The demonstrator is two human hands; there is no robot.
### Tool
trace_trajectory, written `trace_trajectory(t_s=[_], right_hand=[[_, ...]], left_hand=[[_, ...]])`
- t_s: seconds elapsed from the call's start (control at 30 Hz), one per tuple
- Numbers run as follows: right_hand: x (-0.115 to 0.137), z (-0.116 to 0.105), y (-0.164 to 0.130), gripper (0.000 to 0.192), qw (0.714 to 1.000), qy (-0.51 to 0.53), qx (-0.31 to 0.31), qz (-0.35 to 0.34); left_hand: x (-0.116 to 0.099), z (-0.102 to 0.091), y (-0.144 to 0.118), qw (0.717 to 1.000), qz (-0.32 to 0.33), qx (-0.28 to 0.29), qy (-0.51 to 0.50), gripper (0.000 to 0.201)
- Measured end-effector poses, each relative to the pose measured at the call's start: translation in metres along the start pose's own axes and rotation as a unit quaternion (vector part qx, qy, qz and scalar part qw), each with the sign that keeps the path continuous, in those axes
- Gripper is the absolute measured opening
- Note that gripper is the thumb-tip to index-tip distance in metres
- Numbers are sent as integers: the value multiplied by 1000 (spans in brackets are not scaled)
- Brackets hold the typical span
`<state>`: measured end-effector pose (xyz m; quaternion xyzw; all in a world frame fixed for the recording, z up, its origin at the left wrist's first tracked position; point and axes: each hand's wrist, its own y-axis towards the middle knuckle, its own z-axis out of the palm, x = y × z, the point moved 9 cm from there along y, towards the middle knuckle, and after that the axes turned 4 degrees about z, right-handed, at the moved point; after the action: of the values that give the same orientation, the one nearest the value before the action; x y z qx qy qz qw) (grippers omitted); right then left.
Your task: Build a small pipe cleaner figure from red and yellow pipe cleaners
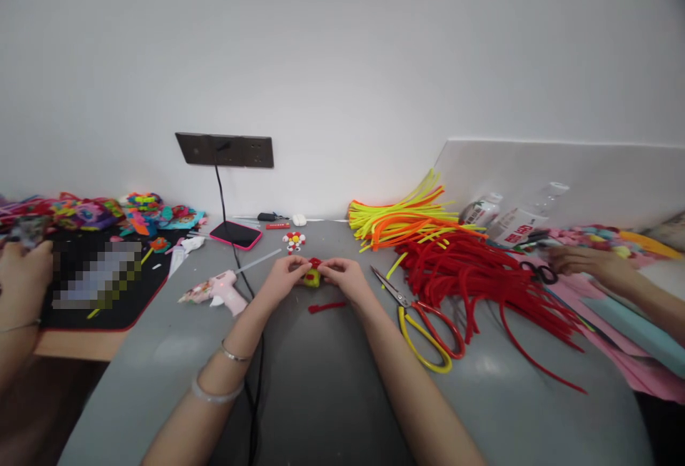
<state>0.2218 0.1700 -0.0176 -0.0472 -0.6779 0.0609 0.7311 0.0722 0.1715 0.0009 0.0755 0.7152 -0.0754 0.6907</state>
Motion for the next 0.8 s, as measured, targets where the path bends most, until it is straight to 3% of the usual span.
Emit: trace_trajectory(t_s=[0.17,0.5,0.8], right_hand=[[9,-11,2,28,998,38,-37,-43],[9,-6,0,26,993,113,-28,-28],[11,-5,0,30,995,96,-17,-31]], left_hand=[[-5,3,1,996,37,-26,-75,38],[3,12,0,991,10,-13,-135,33],[11,12,1,983,-7,-20,-181,35]])
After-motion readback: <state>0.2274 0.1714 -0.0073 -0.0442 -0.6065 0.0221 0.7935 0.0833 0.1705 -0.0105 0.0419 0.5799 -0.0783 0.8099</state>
